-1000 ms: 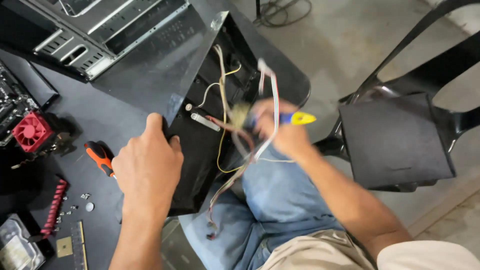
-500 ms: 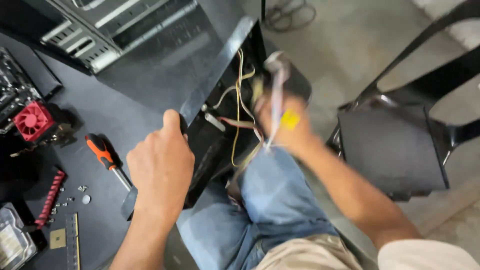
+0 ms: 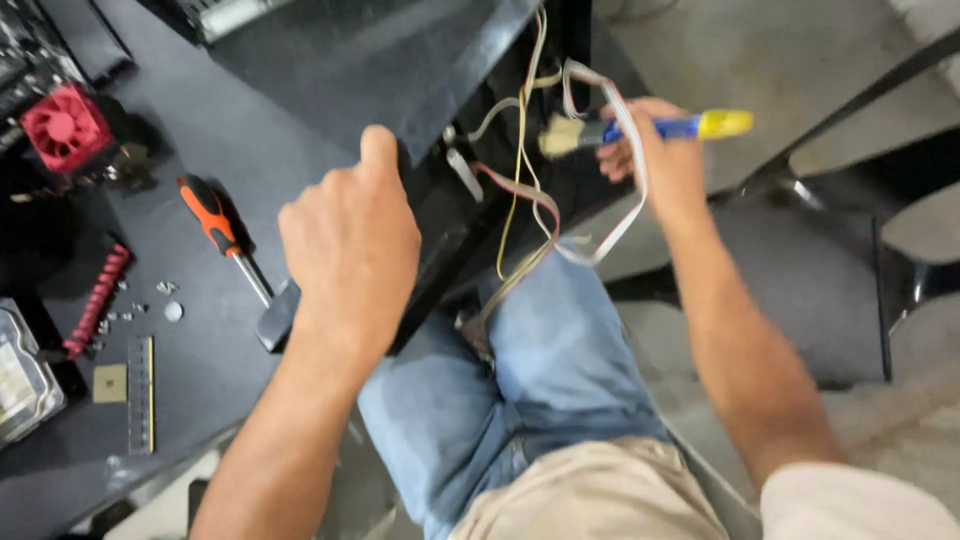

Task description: The person uses a screwdriver to remove screws from a computer case and then uses a brush to clean the removed panel and its attached wires. The person handles the panel and wires directly while brushing them.

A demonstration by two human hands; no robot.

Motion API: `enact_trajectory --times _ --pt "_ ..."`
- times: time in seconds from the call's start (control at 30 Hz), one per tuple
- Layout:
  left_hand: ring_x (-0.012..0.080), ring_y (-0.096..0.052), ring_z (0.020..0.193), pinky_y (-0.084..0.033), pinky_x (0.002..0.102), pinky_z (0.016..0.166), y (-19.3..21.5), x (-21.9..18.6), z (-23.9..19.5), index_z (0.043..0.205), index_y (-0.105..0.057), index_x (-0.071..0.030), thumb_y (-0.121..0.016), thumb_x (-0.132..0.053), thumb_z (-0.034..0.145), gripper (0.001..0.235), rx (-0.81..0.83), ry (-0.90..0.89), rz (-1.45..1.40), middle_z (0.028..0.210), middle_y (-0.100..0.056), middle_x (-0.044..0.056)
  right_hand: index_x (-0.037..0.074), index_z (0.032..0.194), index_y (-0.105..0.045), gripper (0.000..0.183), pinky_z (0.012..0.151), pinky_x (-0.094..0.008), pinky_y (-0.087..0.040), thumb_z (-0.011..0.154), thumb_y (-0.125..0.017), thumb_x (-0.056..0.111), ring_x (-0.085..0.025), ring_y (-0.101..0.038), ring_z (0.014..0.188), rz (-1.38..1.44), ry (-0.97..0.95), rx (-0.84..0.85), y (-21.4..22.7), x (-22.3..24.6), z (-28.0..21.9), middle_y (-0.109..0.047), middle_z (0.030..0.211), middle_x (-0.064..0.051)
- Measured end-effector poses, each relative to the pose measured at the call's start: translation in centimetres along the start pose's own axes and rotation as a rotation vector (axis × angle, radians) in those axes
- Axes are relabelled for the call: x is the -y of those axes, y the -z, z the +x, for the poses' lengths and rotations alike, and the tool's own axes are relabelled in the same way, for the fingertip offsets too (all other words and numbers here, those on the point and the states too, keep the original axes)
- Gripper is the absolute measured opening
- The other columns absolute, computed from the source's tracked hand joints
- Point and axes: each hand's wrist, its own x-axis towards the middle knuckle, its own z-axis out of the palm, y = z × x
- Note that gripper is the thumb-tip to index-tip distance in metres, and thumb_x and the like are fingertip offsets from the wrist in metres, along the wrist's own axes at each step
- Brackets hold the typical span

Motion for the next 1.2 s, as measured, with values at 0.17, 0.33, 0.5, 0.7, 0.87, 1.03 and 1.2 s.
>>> enact_trajectory --times 0.17,0.33,0.5,0.7,0.87,1.03,1.2 --pt "0.0383 -0.068 0.053 -0.047 0.046 0.047 0.8 0.3 0.6 0.103 -0.048 -0.019 -0.057 -0.001 0.081 0.03 0.094 0.029 -0.023 0.062 -0.066 0.005 0.003 0.108 -0.072 0.024 0.048 -0.023 -0.058 0.105 -0.057 0.022 -0.014 -0.065 0.051 -0.137 0.08 0.194 -1.3 0.7 -2.6 -0.071 0.07 -0.012" --pt "0.034 -0.06 0.046 -0.041 0.042 0.044 -0.3 0.7 1.2 0.096 -0.045 -0.017 -0.057 0.004 0.077 0.031 0.089 0.055 -0.065 0.055 -0.059 0.004 0.005 0.102 -0.068 0.016 0.049 -0.024 -0.05 0.098 -0.059 0.018 -0.015 -0.063 0.051 -0.101 0.078 0.129 -0.8 2.1 -2.3 -0.068 0.065 -0.014" --pt "0.0462 -0.071 0.076 -0.052 0.054 0.065 -0.1 2.3 2.2 0.109 -0.05 -0.013 -0.071 -0.029 0.093 0.03 0.267 0.131 -0.225 0.087 -0.073 0.018 -0.002 0.093 -0.075 0.036 0.04 -0.027 -0.049 0.099 -0.061 0.031 -0.019 -0.058 0.039 -0.162 0.003 0.646 4.5 3.9 -4.1 -0.063 0.05 -0.014" --pt "0.0457 -0.065 0.088 -0.049 0.053 0.076 -0.7 4.6 2.7 0.104 -0.052 -0.008 -0.066 -0.038 0.095 0.035 0.558 0.279 -0.41 0.098 -0.07 0.017 0.011 0.115 -0.066 0.016 0.056 -0.026 -0.059 0.113 -0.058 0.025 -0.016 -0.068 0.064 -0.071 0.03 -0.15 12.4 1.6 -5.0 -0.07 0.083 -0.01" --pt "0.0513 -0.068 0.09 -0.05 0.057 0.076 1.3 5.3 3.2 0.107 -0.059 -0.01 -0.064 -0.039 0.096 0.032 0.389 0.221 -0.255 0.098 -0.072 0.021 0.011 0.122 -0.065 0.022 0.061 -0.024 -0.063 0.107 -0.063 0.027 -0.013 -0.069 0.068 0.126 0.171 -0.158 11.1 2.6 -8.2 -0.069 0.088 -0.008" --pt "0.041 -0.075 0.074 -0.055 0.051 0.061 0.2 3.1 2.4 0.099 -0.062 -0.019 -0.059 -0.018 0.088 0.012 0.027 0.152 -0.011 0.084 -0.075 0.011 0.007 0.123 -0.055 0.025 0.061 -0.03 -0.062 0.103 -0.063 0.019 -0.026 -0.074 0.076 0.106 0.304 -0.048 2.3 4.4 -11.1 -0.072 0.101 -0.02" --pt "0.0354 -0.069 0.058 -0.047 0.043 0.048 -0.5 2.5 0.7 0.092 -0.049 -0.017 -0.063 0.001 0.079 0.026 0.03 0.171 -0.051 0.066 -0.066 0.002 0.017 0.117 -0.051 0.018 0.057 -0.026 -0.055 0.111 -0.068 0.022 -0.017 -0.069 0.073 0.141 0.559 -0.616 9.1 1.4 -4.7 -0.065 0.091 -0.009"
